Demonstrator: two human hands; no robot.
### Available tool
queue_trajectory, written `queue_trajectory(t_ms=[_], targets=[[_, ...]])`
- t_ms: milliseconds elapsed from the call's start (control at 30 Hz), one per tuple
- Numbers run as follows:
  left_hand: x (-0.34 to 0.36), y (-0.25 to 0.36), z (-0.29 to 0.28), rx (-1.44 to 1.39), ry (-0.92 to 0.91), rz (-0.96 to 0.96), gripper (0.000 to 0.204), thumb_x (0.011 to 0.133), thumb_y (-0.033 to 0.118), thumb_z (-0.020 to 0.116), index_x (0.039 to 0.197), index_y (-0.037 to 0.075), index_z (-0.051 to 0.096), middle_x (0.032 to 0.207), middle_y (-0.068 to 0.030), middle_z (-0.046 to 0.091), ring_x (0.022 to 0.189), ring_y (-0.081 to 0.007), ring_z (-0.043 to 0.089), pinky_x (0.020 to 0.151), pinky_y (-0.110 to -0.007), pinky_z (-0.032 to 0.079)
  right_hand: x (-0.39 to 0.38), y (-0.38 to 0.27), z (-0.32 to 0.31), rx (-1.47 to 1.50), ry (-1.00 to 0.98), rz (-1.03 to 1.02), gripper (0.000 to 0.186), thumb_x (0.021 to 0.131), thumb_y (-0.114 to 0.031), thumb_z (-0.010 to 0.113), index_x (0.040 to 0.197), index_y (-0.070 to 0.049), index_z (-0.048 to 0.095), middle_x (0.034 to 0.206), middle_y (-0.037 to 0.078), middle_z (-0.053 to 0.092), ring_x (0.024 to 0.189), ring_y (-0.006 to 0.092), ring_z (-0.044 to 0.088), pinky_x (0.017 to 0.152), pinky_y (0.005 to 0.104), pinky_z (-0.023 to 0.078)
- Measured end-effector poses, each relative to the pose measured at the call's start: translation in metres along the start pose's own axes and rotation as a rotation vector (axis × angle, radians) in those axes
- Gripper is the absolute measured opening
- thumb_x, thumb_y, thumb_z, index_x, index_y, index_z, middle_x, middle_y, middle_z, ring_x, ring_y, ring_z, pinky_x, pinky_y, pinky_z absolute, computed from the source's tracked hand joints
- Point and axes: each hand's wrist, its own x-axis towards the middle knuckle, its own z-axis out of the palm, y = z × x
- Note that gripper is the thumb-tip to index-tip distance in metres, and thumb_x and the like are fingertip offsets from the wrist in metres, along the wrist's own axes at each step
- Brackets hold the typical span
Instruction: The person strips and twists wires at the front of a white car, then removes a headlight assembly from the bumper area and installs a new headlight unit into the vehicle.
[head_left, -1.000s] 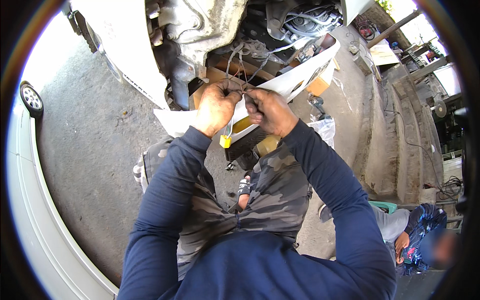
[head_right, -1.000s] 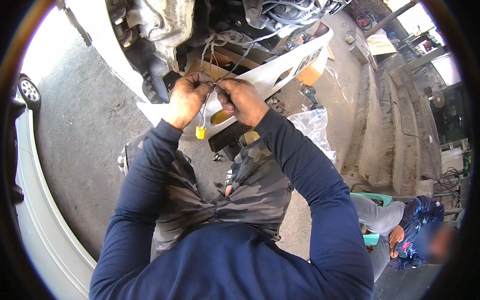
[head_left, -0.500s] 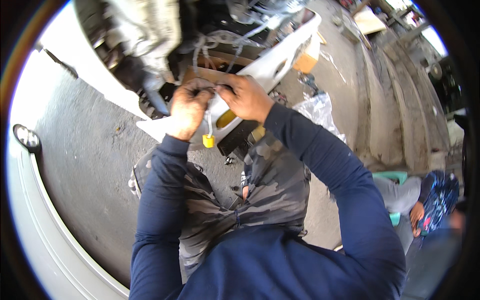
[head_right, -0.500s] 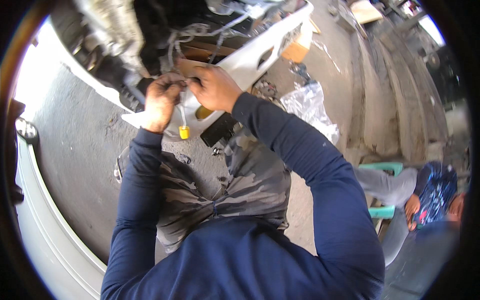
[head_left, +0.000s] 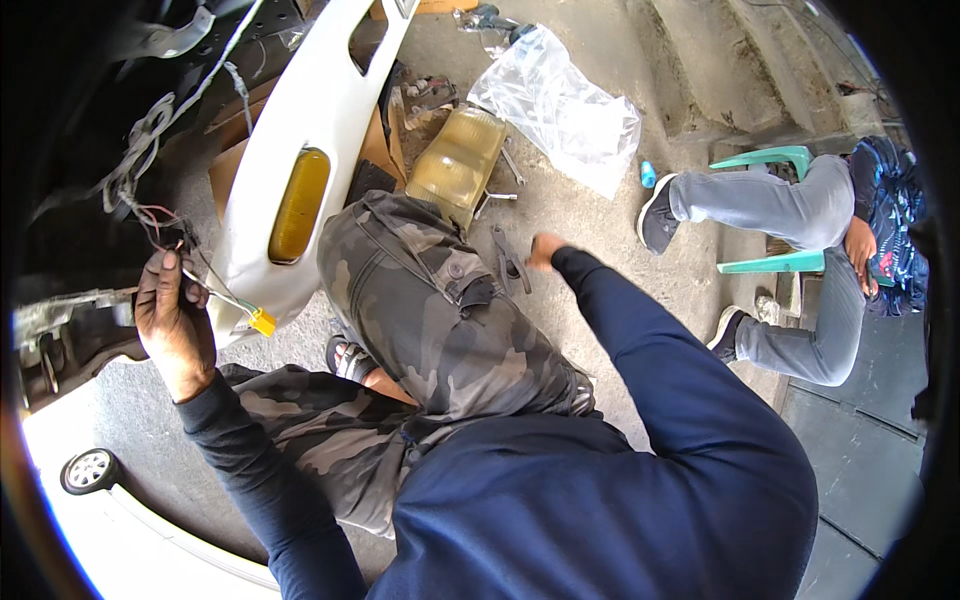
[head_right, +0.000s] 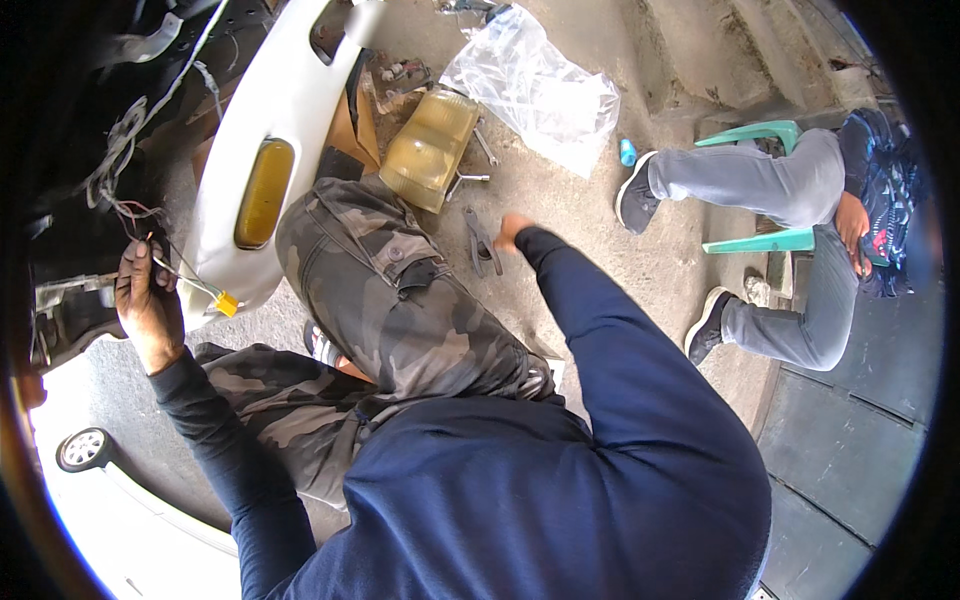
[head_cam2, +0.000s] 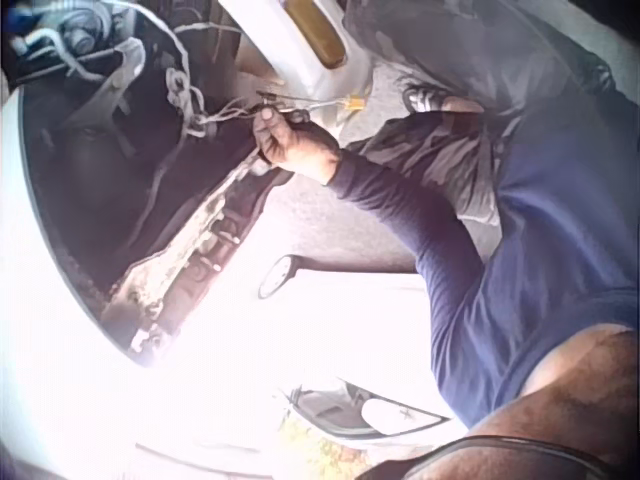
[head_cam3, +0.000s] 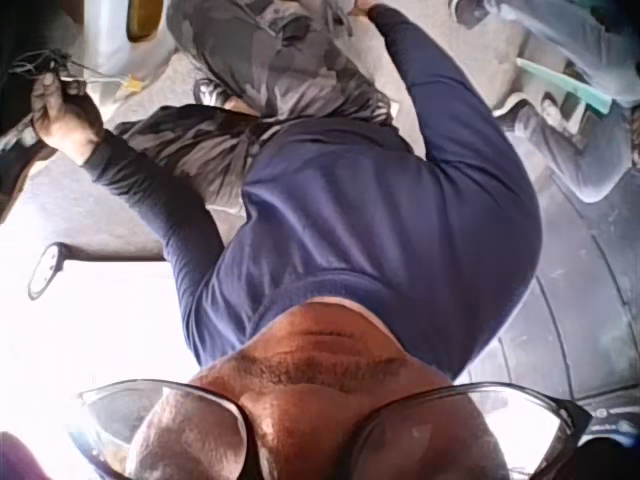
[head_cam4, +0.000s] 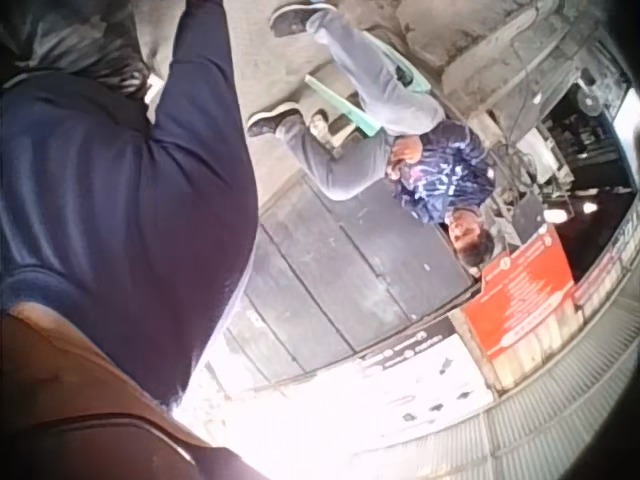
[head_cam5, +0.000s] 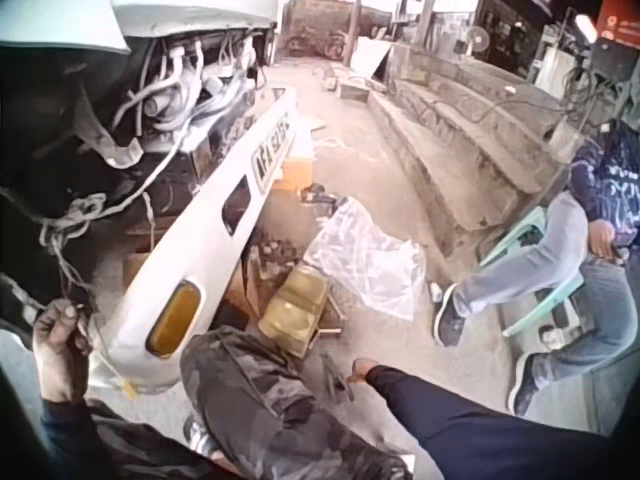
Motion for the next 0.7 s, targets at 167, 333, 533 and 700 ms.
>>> queue_trajectory(t_ms=[167, 333, 533, 700], targets=[[0.004, -0.002, -0.001, 0.028, 0.026, -0.030, 0.012, 0.104, 0.014, 0.065, 0.110, 0.006, 0.070, 0.096, -0.0022, 0.069, 0.066, -0.0059, 0.047, 0.061, -0.020, 0.038, -0.031, -0.035, 0.082, 0.284, 0.248, 0.204, 0.098, 0.083, -0.046, 0.083, 0.148, 0.006, 0.032, 0.143, 0.031, 0.048, 0.127, 0.0449, 0.059, 0.108, 0.0457, 0.051], [0.007, -0.003, 0.008, 0.105, 0.000, -0.034, 0.012, 0.105, 0.015, 0.062, 0.111, 0.006, 0.068, 0.095, -0.0007, 0.067, 0.066, -0.0054, 0.046, 0.059, -0.019, 0.037, -0.008, -0.068, 0.068, 0.244, 0.105, 0.264, 0.076, 0.090, -0.028, 0.075, 0.143, 0.003, 0.031, 0.141, 0.030, 0.048, 0.124, 0.0449, 0.063, 0.103, 0.0474, 0.054], [0.002, 0.002, 0.023, 0.174, -0.001, 0.000, 0.011, 0.105, 0.015, 0.061, 0.102, 0.006, 0.065, 0.086, -0.0016, 0.065, 0.065, -0.0080, 0.050, 0.060, -0.021, 0.040, 0.013, -0.044, 0.032, 0.301, -0.012, 0.016, 0.043, 0.089, -0.014, 0.065, 0.123, 0.009, 0.054, 0.112, 0.030, 0.066, 0.097, 0.0358, 0.070, 0.079, 0.0429, 0.058], [-0.002, 0.005, 0.023, 0.220, -0.004, 0.030, 0.013, 0.104, 0.016, 0.063, 0.095, 0.007, 0.067, 0.083, 0.0016, 0.064, 0.064, -0.0068, 0.050, 0.060, -0.021, 0.039, -0.073, -0.045, -0.055, 1.439, 0.167, -0.047, 0.027, 0.093, -0.027, 0.073, 0.098, -0.002, 0.065, 0.075, 0.005, 0.062, 0.057, 0.0158, 0.058, 0.049, 0.0336, 0.047]])
